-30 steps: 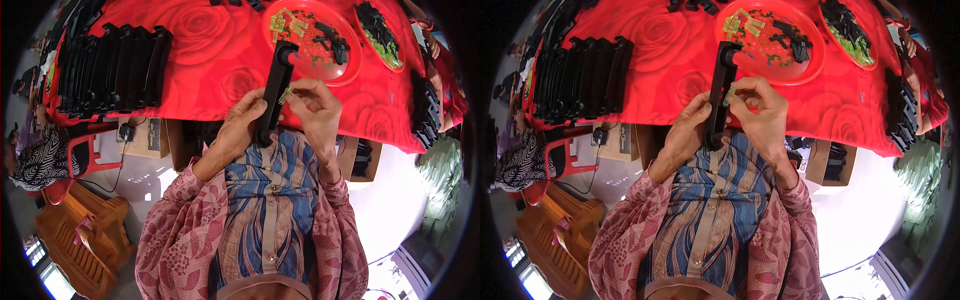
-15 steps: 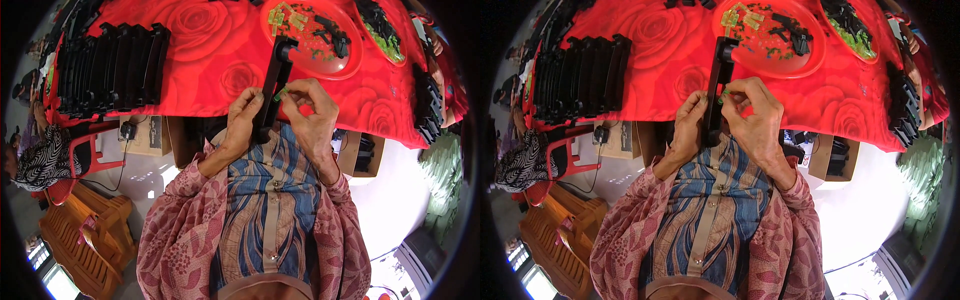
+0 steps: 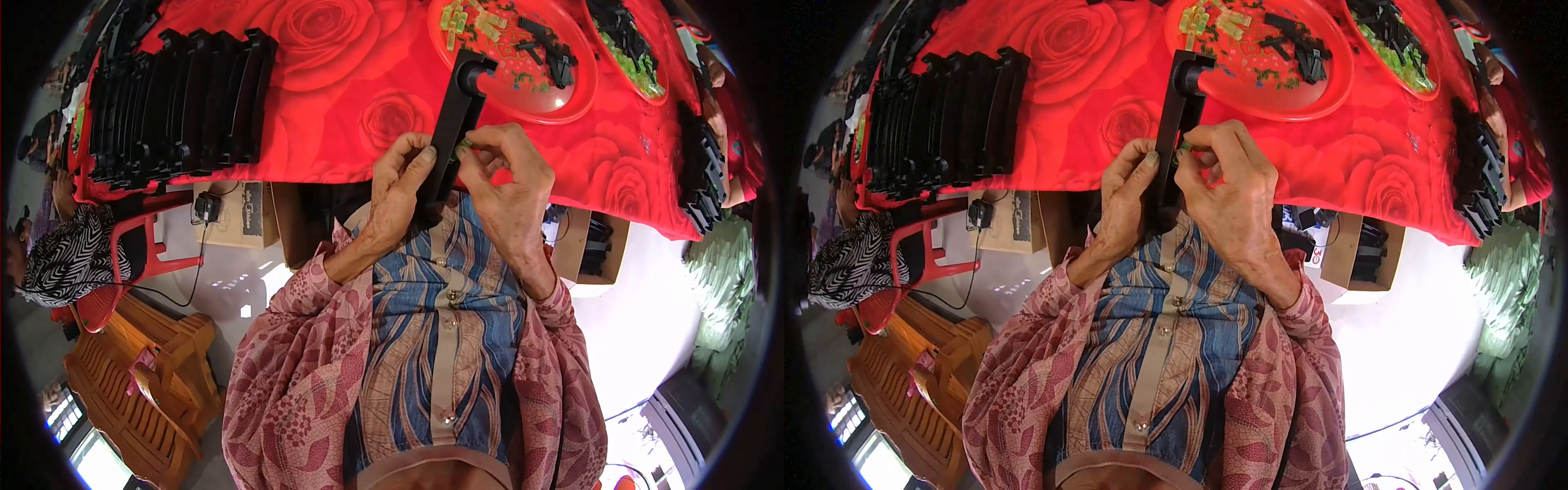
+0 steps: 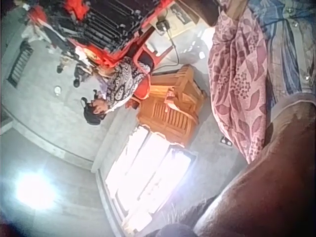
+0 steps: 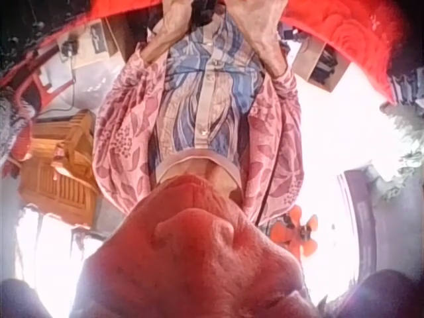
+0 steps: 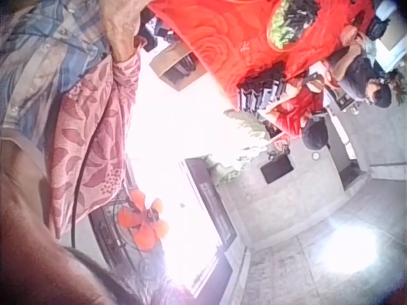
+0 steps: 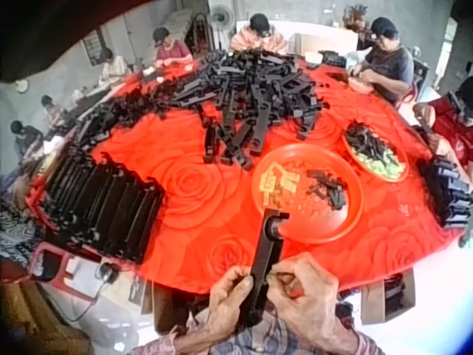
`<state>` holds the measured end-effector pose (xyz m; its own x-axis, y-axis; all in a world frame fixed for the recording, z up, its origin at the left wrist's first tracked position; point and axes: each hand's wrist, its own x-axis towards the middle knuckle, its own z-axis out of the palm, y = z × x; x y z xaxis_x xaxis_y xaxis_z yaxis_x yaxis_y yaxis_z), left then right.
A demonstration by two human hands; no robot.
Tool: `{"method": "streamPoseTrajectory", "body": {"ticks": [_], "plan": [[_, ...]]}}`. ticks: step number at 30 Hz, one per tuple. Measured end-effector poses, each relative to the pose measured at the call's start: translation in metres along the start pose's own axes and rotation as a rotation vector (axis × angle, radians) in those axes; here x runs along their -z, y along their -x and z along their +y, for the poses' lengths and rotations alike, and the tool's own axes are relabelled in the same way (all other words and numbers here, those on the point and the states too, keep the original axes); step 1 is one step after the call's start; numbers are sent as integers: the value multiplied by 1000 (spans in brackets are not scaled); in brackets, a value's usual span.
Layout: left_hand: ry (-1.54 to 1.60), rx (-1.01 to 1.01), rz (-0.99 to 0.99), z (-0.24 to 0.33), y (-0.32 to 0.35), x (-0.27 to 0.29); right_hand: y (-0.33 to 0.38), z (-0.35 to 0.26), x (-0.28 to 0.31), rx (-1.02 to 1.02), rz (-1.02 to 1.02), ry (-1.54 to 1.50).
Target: The person assembles plastic components by hand, inserting small parts and springs into plastic housings and pressing the pieces into place.
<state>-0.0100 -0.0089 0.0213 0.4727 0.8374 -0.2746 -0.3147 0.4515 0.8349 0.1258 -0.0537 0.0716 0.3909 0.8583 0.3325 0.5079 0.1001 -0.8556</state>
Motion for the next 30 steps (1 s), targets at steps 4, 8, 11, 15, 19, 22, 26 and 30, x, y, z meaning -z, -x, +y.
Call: {"method": "streamPoseTrajectory", "body": {"ticks": [4,8,11,15,19,22,26,30], "plan": [[13,-5,-25,-1,-1,1,1,3,-2,36,-9,8],[-3,-24,-4,-4,-3,3,1,2,-1,30,-39,29],[-3,-9,-28,-3,-2,5,3,6,-1,67,-41,45],[17,12,-45,-1,-1,5,6,7,-4,119,-21,77],[32,18,-45,-3,0,7,9,10,-6,154,-15,115],[-9,1,-32,-4,-1,9,10,12,-8,189,-7,167],[-12,-2,-23,-3,-1,6,13,11,-10,224,-18,245],[-12,-40,17,-6,-3,4,20,14,-13,300,-58,349]]}}
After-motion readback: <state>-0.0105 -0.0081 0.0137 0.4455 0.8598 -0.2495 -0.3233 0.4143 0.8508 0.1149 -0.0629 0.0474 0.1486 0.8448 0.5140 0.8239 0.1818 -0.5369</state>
